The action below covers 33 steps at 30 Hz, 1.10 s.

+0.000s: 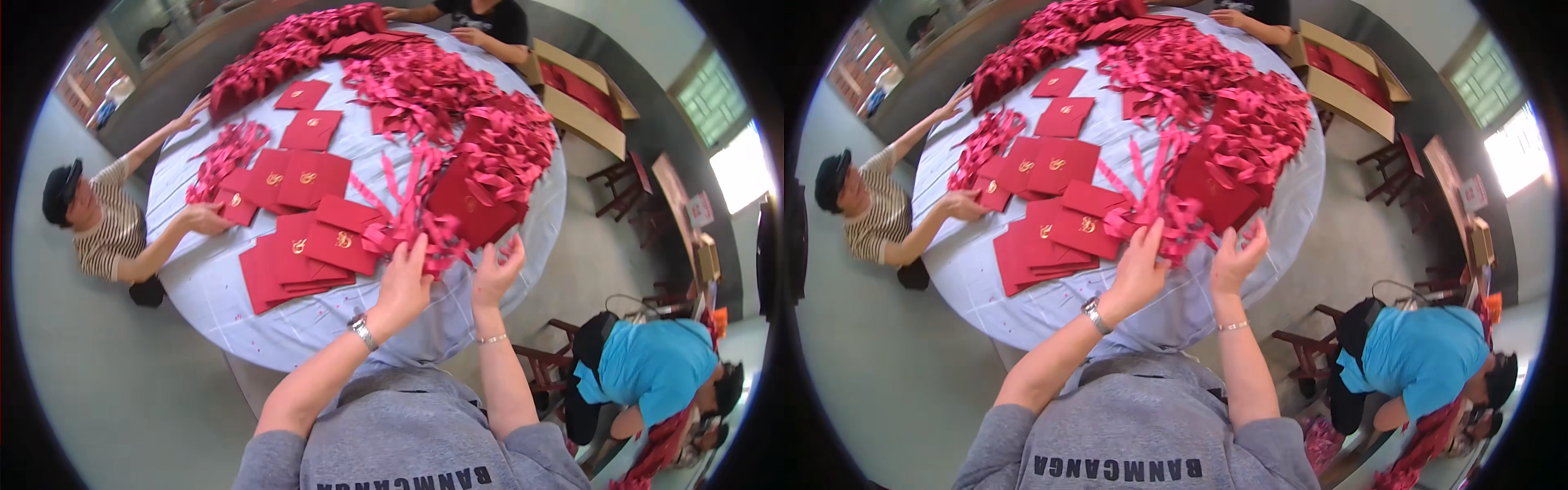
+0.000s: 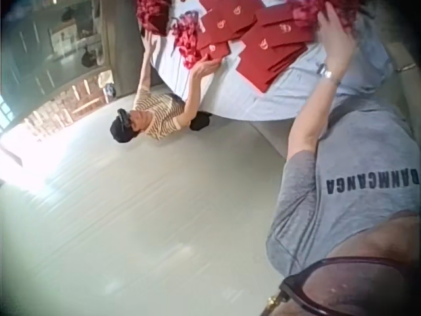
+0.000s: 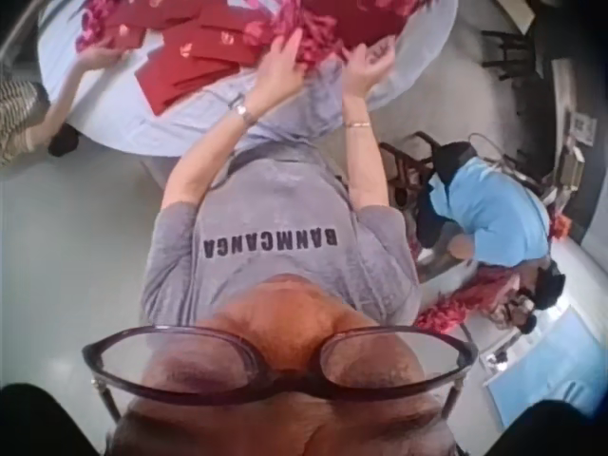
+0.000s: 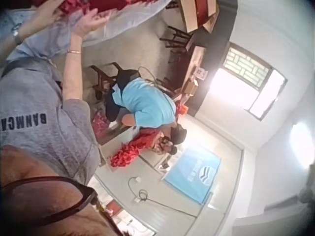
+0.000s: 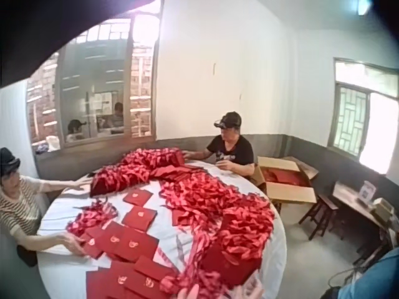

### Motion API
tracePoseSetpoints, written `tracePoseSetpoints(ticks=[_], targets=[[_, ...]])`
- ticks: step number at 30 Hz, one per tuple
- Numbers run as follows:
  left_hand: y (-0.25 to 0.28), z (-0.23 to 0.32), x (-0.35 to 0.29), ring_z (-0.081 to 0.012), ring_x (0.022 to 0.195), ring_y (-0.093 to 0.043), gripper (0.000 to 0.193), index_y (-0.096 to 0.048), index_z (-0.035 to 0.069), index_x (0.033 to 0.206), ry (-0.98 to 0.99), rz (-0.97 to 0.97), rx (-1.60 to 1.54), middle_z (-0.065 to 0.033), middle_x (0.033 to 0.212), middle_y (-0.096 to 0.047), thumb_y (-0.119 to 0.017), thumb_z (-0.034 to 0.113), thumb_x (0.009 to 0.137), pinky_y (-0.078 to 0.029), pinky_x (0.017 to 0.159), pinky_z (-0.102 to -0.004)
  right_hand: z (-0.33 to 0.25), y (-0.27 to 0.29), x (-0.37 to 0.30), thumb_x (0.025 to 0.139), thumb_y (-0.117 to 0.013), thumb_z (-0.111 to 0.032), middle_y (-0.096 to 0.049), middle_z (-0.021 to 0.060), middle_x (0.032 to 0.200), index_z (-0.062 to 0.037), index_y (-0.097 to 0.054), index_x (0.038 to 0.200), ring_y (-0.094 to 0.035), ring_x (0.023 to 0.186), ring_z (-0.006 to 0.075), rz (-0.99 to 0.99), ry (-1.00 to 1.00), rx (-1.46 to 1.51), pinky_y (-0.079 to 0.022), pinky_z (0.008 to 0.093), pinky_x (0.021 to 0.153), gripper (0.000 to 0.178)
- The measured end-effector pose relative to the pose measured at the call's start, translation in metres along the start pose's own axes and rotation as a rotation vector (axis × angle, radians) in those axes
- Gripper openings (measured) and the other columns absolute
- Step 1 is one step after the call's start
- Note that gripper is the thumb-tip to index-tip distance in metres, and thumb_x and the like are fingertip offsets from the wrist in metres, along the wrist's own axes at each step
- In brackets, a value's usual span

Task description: The person assembles gift bags by threading ribbon handles through paper bags by hand.

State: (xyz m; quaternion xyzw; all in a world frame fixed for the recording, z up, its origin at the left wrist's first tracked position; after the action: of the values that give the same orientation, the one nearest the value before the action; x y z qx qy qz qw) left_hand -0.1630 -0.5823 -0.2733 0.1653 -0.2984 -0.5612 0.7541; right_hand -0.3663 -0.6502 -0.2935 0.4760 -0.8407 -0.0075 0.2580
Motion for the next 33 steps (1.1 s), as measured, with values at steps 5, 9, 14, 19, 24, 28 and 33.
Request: tracePoseSetpoints(ticks=[5, 9, 14, 19, 24, 28, 33], targets=[[0.044, -0.028, -0.053, -0.0417, 0.113, -0.053, 0.05, -0.054, 0.002, 0.125, -0.101, 0.029, 0.279, -0.0238, 0.129, -0.051, -0.067, 0.005, 0.076, -0.044, 0.095, -0.0444, -0.044, -0.016, -0.048, 0.08, -0.065, -0.001, -0.058, 0.014, 0.112, -0.0006, -0.057, 0.117, -0.055, 0.099, 0.0247, -0.427, 0.425, 0.065, -0.045, 0.0378, 0.089, 0.038], [0.094, -0.066, -0.041, -0.0386, 0.116, -0.052, 0.04, -0.06, 0.003, 0.116, 0.06, 0.151, 0.322, -0.0214, 0.128, -0.053, -0.067, 0.008, 0.077, -0.042, 0.097, -0.0451, -0.089, -0.068, -0.065, 0.075, -0.067, -0.004, -0.057, 0.0171, 0.121, -0.0036, -0.058, 0.119, -0.053, 0.112, 0.0338, -0.633, 0.63, -0.016, -0.043, 0.042, 0.094, 0.045], [0.098, -0.089, -0.024, -0.0337, 0.121, -0.048, 0.036, -0.064, 0.006, 0.113, 0.126, 0.071, 0.649, -0.0186, 0.128, -0.054, -0.066, 0.025, 0.083, -0.037, 0.1, -0.0476, -0.122, -0.133, -0.107, 0.07, -0.071, -0.015, -0.049, 0.0113, 0.132, -0.0108, -0.053, 0.127, -0.045, 0.124, 0.0289, -0.924, 0.977, -0.256, -0.035, 0.0431, 0.099, 0.06], [0.108, -0.106, -0.03, -0.0286, 0.111, -0.053, 0.022, -0.066, 0.008, 0.097, 0.146, -0.037, 0.621, -0.0104, 0.114, -0.059, -0.069, 0.019, 0.078, -0.041, 0.091, -0.0444, -0.085, -0.156, -0.118, 0.072, -0.063, -0.011, -0.064, 0.0045, 0.091, -0.0137, -0.063, 0.094, -0.058, 0.093, 0.0221, -0.897, 0.906, -0.45, -0.04, 0.0399, 0.082, 0.022], [0.143, -0.107, -0.06, -0.0301, 0.102, -0.054, 0.019, -0.065, 0.009, 0.088, 0.029, 0.091, 0.616, -0.01, 0.104, -0.058, -0.071, 0.014, 0.071, -0.042, 0.085, -0.0442, -0.132, -0.116, -0.092, 0.071, -0.065, -0.006, -0.065, 0.0089, 0.09, -0.0062, -0.066, 0.086, -0.059, 0.091, 0.0295, -0.665, 0.767, -0.081, -0.045, 0.0411, 0.079, 0.014], [0.168, -0.11, -0.069, -0.0325, 0.092, -0.054, 0.025, -0.061, 0.006, 0.095, 0.211, 0.313, 0.53, -0.0145, 0.099, -0.055, -0.071, 0.018, 0.075, -0.045, 0.078, -0.0439, -0.147, -0.093, -0.085, 0.08, -0.064, -0.005, -0.062, 0.012, 0.086, -0.0045, -0.066, 0.089, -0.058, 0.084, 0.0305, -0.566, 0.693, -0.094, -0.045, 0.0398, 0.076, 0.009], [0.157, -0.127, -0.069, -0.0369, 0.091, -0.058, 0.062, -0.044, 0.001, 0.129, 0.498, 0.262, 0.354, -0.0181, 0.099, -0.052, -0.072, 0.024, 0.078, -0.05, 0.076, -0.045, -0.138, -0.092, -0.087, 0.091, -0.06, -0.008, -0.059, 0.0085, 0.082, -0.0032, -0.065, 0.094, -0.054, 0.074, 0.025, -0.65, 0.452, -0.012, -0.045, 0.0325, 0.07, 0.008]])
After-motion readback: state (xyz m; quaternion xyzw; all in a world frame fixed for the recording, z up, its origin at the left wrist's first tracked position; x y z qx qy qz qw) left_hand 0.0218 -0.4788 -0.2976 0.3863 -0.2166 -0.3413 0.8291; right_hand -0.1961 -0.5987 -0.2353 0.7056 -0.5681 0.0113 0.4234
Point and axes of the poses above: each hand's wrist, its own x-axis towards the middle knuckle, its own y-axis out of the back of the hand, z = x × y, the point moved 9 cm from there along x, towards the middle knuckle
